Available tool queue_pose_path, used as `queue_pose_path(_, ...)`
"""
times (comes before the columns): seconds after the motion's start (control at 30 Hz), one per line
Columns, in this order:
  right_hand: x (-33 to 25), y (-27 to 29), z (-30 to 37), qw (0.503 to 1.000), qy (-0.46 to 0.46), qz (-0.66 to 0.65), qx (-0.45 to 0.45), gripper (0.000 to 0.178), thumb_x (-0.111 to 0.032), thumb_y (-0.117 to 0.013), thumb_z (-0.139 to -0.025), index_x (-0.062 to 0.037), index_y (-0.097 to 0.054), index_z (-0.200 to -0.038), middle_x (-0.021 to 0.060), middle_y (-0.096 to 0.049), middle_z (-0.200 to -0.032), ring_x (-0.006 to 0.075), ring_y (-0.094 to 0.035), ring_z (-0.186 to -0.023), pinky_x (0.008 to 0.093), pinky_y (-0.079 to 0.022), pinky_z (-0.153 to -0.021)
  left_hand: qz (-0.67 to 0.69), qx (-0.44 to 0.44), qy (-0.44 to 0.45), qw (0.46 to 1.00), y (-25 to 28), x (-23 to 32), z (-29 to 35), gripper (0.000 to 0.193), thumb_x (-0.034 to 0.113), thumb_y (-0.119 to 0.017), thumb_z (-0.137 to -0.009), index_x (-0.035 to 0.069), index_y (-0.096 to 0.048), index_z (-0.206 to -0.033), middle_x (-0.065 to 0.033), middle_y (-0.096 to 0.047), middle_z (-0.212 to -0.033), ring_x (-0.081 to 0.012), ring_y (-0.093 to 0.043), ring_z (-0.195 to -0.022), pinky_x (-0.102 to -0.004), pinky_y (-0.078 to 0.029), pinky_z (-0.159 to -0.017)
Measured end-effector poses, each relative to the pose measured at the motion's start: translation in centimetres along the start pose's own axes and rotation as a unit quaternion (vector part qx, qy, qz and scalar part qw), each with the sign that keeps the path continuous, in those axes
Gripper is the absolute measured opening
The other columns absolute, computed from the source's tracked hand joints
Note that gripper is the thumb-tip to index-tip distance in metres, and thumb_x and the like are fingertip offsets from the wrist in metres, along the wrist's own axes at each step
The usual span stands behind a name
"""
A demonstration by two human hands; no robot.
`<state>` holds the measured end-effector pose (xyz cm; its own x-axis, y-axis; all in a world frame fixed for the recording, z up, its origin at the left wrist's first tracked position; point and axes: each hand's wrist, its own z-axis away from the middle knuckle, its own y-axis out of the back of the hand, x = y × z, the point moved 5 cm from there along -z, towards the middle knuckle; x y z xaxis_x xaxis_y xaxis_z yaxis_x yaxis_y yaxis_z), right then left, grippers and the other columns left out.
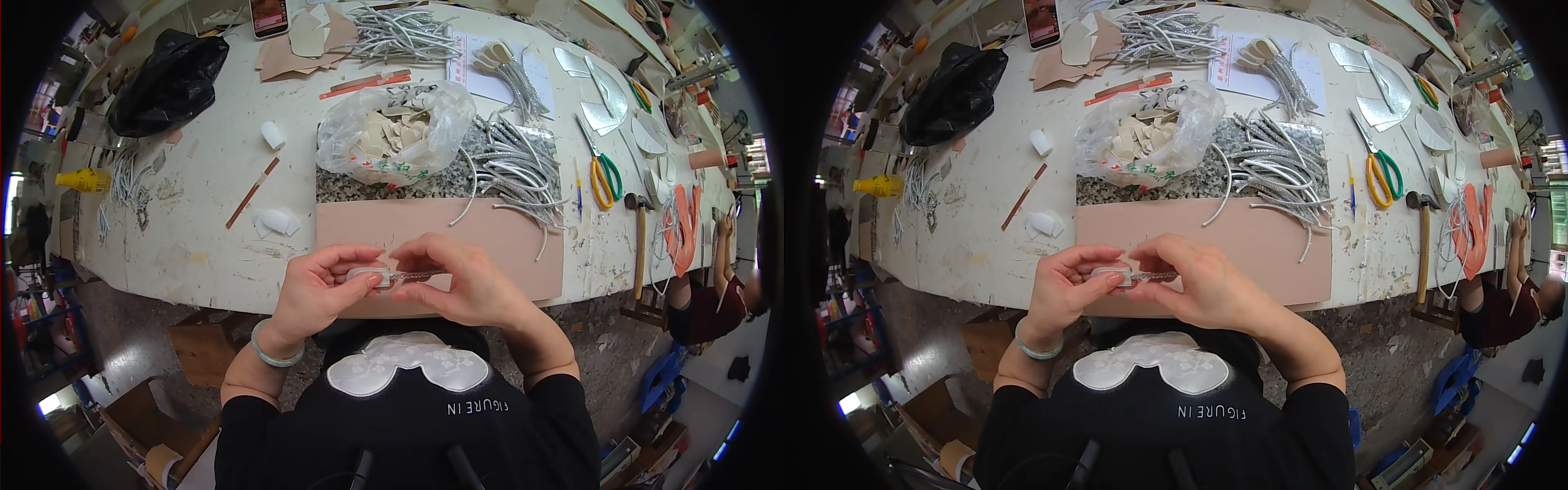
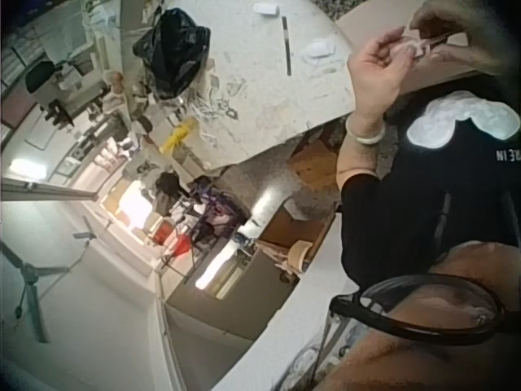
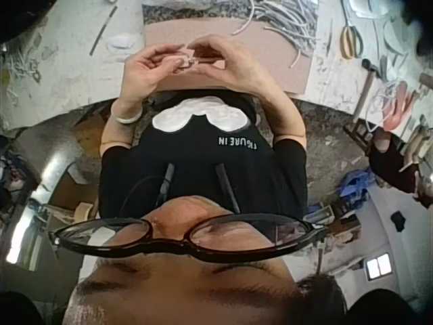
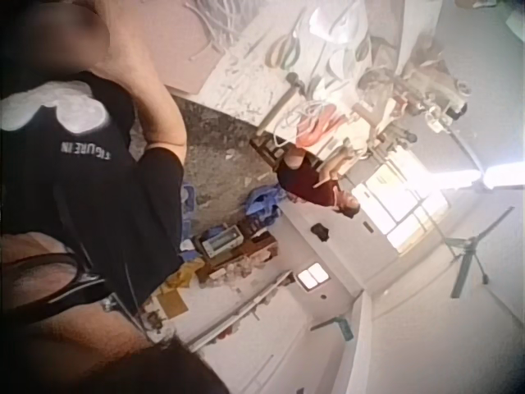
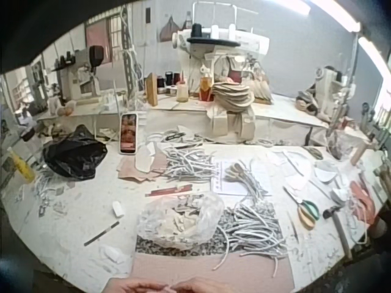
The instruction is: The person assembles small decorative items by attaching silver beaded strips to white foam pieces. They pick up a foam piece, apply adhesive, and press a beaded strip onto it, repeating the process for multiple units. The finished items are placed on a pink mat on the table.
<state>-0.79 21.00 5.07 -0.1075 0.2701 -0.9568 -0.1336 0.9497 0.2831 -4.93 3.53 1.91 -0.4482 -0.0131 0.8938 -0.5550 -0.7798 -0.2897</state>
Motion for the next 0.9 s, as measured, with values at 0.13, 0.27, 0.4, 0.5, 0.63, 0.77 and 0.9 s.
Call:
queue_pose_path(0.13,-0.9,-0.4,0.1,0.998,0.041,0.052,-0.005,0.029,-0.007,-0.076,-0.078,-0.0072,-0.071,-0.106,0.0083,-0.061,-0.095,0.019,-0.063,-0.079,0.0302,-0.053,-0.067,0.055,-0.046,0.038,0.997,-0.6,0.2,0.0,0.043,-0.001,-0.061,-0.09,-0.007,-0.048,-0.131,-0.017,-0.064,-0.114,-0.0185,-0.065,-0.1,-0.03,-0.057,-0.086)
queue_pose_path(0.27,-1.2,-0.6,0.3,0.991,0.095,0.098,-0.007,0.03,-0.005,-0.071,-0.08,-0.008,-0.068,-0.11,0.008,-0.058,-0.095,0.0235,-0.062,-0.08,0.034,-0.051,-0.066,0.139,-0.031,0.12,0.983,-0.1,0.5,-0.4,0.046,0.008,-0.059,-0.093,-0.006,-0.045,-0.135,-0.0174,-0.065,-0.112,-0.021,-0.066,-0.1,-0.0324,-0.056,-0.088)
queue_pose_path(0.4,-2.0,-0.5,0.4,0.974,0.181,0.137,0.009,0.035,-0.003,-0.072,-0.074,-0.009,-0.069,-0.109,0.0057,-0.059,-0.095,0.021,-0.061,-0.083,0.0332,-0.049,-0.07,0.135,-0.07,0.119,0.981,-0.2,0.5,-0.3,0.046,0.011,-0.057,-0.095,-0.006,-0.045,-0.136,-0.0177,-0.066,-0.111,-0.0228,-0.067,-0.1,-0.034,-0.056,-0.088)
queue_pose_path(0.5,-2.2,-0.3,0.5,0.963,0.216,0.164,0.006,0.038,-0.002,-0.073,-0.071,-0.0096,-0.069,-0.108,0.0046,-0.06,-0.096,0.0203,-0.061,-0.085,0.0332,-0.048,-0.072,0.137,-0.083,0.131,0.978,-0.1,0.5,-0.4,0.046,0.01,-0.057,-0.095,-0.006,-0.045,-0.136,-0.0174,-0.066,-0.112,-0.0231,-0.067,-0.1,-0.0348,-0.056,-0.088)
queue_pose_path(0.63,-2.4,0.2,0.5,0.965,0.219,0.145,-0.007,0.037,-0.002,-0.073,-0.071,-0.0092,-0.069,-0.107,0.0055,-0.061,-0.097,0.0214,-0.062,-0.085,0.0348,-0.049,-0.074,0.174,-0.097,0.142,0.97,-0.3,0.3,-0.5,0.048,0.009,-0.058,-0.094,-0.005,-0.042,-0.138,-0.0176,-0.065,-0.114,-0.0226,-0.066,-0.1,-0.0343,-0.055,-0.088)
queue_pose_path(0.77,-2.3,0.4,0.6,0.98,0.18,0.088,-0.002,0.027,-0.004,-0.073,-0.074,-0.0063,-0.066,-0.1,0.0089,-0.06,-0.101,0.0274,-0.062,-0.089,0.0374,-0.05,-0.076,0.171,-0.107,0.089,0.975,-1.1,0.1,-1.4,0.053,0.004,-0.058,-0.093,-0.003,-0.038,-0.141,-0.019,-0.062,-0.119,-0.0206,-0.065,-0.101,-0.0322,-0.055,-0.087)
queue_pose_path(0.9,-2.6,1.4,0.7,0.989,0.113,0.024,-0.092,0.012,-0.004,-0.067,-0.084,-0.0041,-0.06,-0.094,0.0093,-0.057,-0.105,0.0259,-0.059,-0.096,0.0355,-0.05,-0.078,0.11,-0.085,0.018,0.99,-1.5,-0.4,-2.0,0.055,-0.005,-0.056,-0.09,-0.002,-0.037,-0.141,-0.0191,-0.058,-0.124,-0.0215,-0.065,-0.101,-0.0322,-0.057,-0.084)
